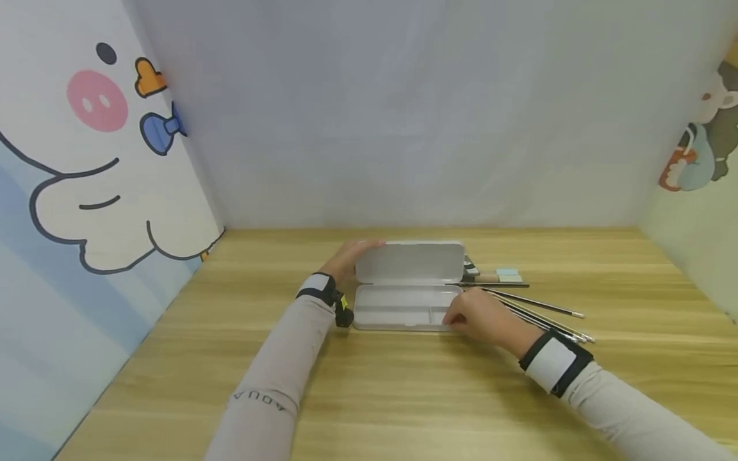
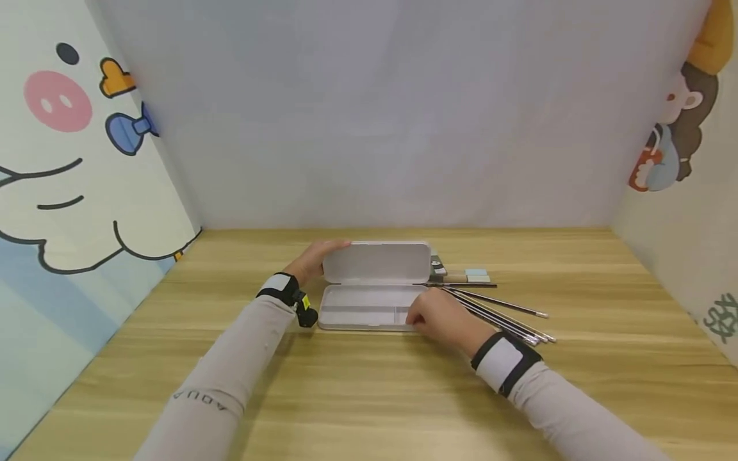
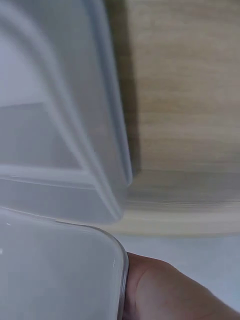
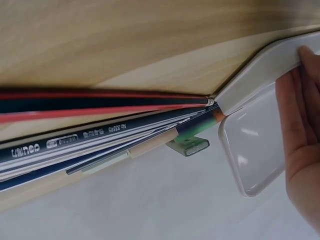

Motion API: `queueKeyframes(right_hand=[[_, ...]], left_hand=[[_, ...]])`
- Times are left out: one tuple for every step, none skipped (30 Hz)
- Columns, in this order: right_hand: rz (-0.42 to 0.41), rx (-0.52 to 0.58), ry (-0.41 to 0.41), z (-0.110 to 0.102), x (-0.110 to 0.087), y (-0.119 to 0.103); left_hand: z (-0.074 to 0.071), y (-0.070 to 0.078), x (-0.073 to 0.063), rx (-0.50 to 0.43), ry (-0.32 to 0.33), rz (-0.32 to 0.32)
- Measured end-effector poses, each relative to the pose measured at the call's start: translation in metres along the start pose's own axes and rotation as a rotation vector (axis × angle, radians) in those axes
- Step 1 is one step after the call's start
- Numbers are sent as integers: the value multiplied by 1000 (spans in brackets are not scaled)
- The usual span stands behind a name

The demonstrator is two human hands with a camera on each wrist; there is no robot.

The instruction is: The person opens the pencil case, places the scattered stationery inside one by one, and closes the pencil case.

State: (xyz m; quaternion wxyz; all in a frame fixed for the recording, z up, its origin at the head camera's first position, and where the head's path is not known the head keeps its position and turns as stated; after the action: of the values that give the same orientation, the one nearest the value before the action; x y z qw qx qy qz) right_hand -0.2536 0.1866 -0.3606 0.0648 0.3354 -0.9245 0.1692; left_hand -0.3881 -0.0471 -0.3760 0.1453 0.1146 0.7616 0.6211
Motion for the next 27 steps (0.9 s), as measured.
queueKeyframes(right_hand=[[-8,4,0,0,0,0],[-11,14,1,1,0,-1],[-21,19,2,1,-1,-1],[-23,24,2,1,-1,-1],[-28,28,5,1,-1,-1],[-28,31,5,2,-1,-1],[-31,30,6,2,-1,-1],[-35,31,8,1,-1,-1],[-40,27,11,1,-1,-1],[-36,29,12,1,-1,-1],[-34,29,13,1,-1,0],[-30,31,12,0,-1,0],[-29,35,11,0,-2,-1],[-29,39,10,0,-2,-2],[-25,45,6,1,-1,-2],[-21,50,3,1,-1,-3],[-20,52,0,1,-1,-3],[-18,54,-5,1,-1,-4],[-16,56,-10,2,-1,-4],[-12,56,-17,2,-1,-3],[-3,57,-26,2,0,-3],[0,56,-34,2,0,-2],[6,54,-42,2,1,-2],[10,53,-50,2,1,-1],[14,53,-56,2,2,0],[19,53,-62,2,2,1],[22,55,-67,1,2,2]], left_hand=[[0,-2,1,-13,-5,-7],[0,-3,1,-22,-2,-18],[0,-4,2,-28,0,-29],[0,-5,2,-24,0,-33],[0,-6,4,-36,-3,-40],[0,-7,5,-53,-5,-51],[1,-7,6,-73,-4,-62],[1,-7,7,-86,0,-70],[1,-7,8,-98,-1,-76],[2,-7,9,-108,0,-82],[2,-7,10,-126,4,-96],[2,-6,11,-130,11,-104],[2,-6,10,-130,14,-110],[1,-6,9,-130,19,-115],[0,-6,8,-133,21,-121],[-1,-7,7,-133,26,-127],[-1,-7,7,-135,27,-130],[-2,-7,6,-137,28,-131],[-2,-8,6,-136,29,-129],[-3,-8,6,-139,30,-128],[-3,-9,6,-132,29,-123],[-4,-9,6,-128,28,-117],[-4,-9,6,-133,22,-108],[-5,-9,6,-131,10,-94],[-6,-9,6,-130,-6,-78],[-7,-9,5,-124,-24,-60],[-8,-8,4,-110,-40,-36]])
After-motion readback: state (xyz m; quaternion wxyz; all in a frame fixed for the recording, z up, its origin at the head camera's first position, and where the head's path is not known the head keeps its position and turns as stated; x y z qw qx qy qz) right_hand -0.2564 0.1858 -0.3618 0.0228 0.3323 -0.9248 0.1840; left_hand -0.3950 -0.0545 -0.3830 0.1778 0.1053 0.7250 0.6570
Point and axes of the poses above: each hand's wrist, its own x-axis towards the middle knuckle, its own z-axis out of the palm, y = z × x, the point moved 4 cm from there along x, towards the middle knuckle, and after that the axes turned 3 degrees about z, right-handed, at the moved point
